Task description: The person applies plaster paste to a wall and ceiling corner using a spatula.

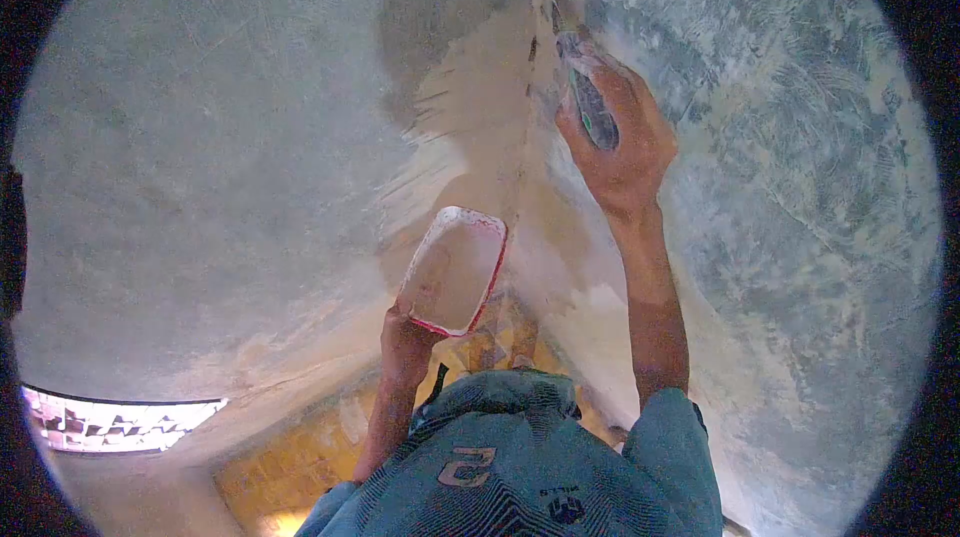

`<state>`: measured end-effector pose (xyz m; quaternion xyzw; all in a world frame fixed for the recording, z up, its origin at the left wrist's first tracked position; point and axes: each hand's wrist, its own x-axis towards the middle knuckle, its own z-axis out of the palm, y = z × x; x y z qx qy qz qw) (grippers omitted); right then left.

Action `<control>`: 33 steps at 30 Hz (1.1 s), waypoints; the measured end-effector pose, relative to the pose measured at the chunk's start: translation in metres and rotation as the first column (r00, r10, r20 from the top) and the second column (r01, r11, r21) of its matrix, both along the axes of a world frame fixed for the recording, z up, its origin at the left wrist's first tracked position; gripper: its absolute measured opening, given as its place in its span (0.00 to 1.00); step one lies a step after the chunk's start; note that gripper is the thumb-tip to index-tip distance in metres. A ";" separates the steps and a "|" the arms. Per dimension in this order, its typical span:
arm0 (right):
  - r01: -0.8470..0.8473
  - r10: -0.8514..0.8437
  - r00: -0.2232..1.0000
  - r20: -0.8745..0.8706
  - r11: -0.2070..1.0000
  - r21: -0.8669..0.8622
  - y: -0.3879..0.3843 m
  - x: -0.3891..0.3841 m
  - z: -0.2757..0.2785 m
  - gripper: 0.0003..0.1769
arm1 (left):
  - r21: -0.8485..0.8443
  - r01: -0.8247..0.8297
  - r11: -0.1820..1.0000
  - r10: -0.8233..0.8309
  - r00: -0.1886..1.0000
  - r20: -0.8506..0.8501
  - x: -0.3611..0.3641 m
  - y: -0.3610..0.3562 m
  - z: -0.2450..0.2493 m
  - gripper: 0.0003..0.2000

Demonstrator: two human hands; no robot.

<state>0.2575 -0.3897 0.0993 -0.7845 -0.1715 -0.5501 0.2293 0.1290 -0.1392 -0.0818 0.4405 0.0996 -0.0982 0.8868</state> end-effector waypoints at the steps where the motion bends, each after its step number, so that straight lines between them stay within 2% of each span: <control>1: 0.004 -0.004 1.000 -0.009 1.000 0.000 -0.001 0.001 0.000 0.22 | 0.019 -0.020 1.000 0.020 1.000 0.007 0.000 -0.001 -0.002 0.30; 4: 0.000 0.001 1.000 0.015 1.000 -0.008 0.000 0.002 0.003 0.22 | -0.017 -0.011 1.000 0.012 0.999 0.050 0.000 -0.003 0.000 0.31; 7: 0.002 -0.001 0.999 0.052 1.000 -0.020 -0.001 0.003 0.002 0.22 | -0.006 0.050 0.999 -0.050 0.999 -0.016 0.001 -0.001 0.004 0.36; 11: 0.020 -0.019 1.000 0.008 1.000 -0.013 -0.001 0.002 0.004 0.22 | -0.027 0.049 0.998 -0.049 0.999 -0.004 -0.001 -0.001 0.007 0.36; 16: -0.012 0.012 0.999 0.046 1.000 -0.012 -0.002 0.001 0.006 0.23 | -0.022 0.045 0.999 -0.045 0.999 0.008 0.000 -0.002 0.008 0.36; 19: -0.021 0.022 0.998 0.065 1.000 -0.022 -0.001 0.005 0.007 0.22 | -0.003 0.027 1.000 -0.027 0.999 -0.045 0.001 -0.003 0.005 0.36; 23: -0.041 0.042 0.995 0.093 0.999 -0.009 0.001 0.003 0.009 0.21 | -0.001 0.039 0.999 -0.039 0.999 -0.011 0.002 -0.003 0.011 0.36; 26: 0.024 -0.024 0.998 0.051 1.000 -0.009 -0.004 0.008 0.003 0.21 | -0.011 0.049 0.999 -0.049 0.999 -0.007 0.000 -0.003 0.009 0.36; 33: -0.030 0.031 0.995 0.094 0.999 -0.020 -0.001 0.010 0.009 0.22 | -0.028 0.056 0.998 -0.056 0.998 -0.006 0.008 -0.009 0.007 0.36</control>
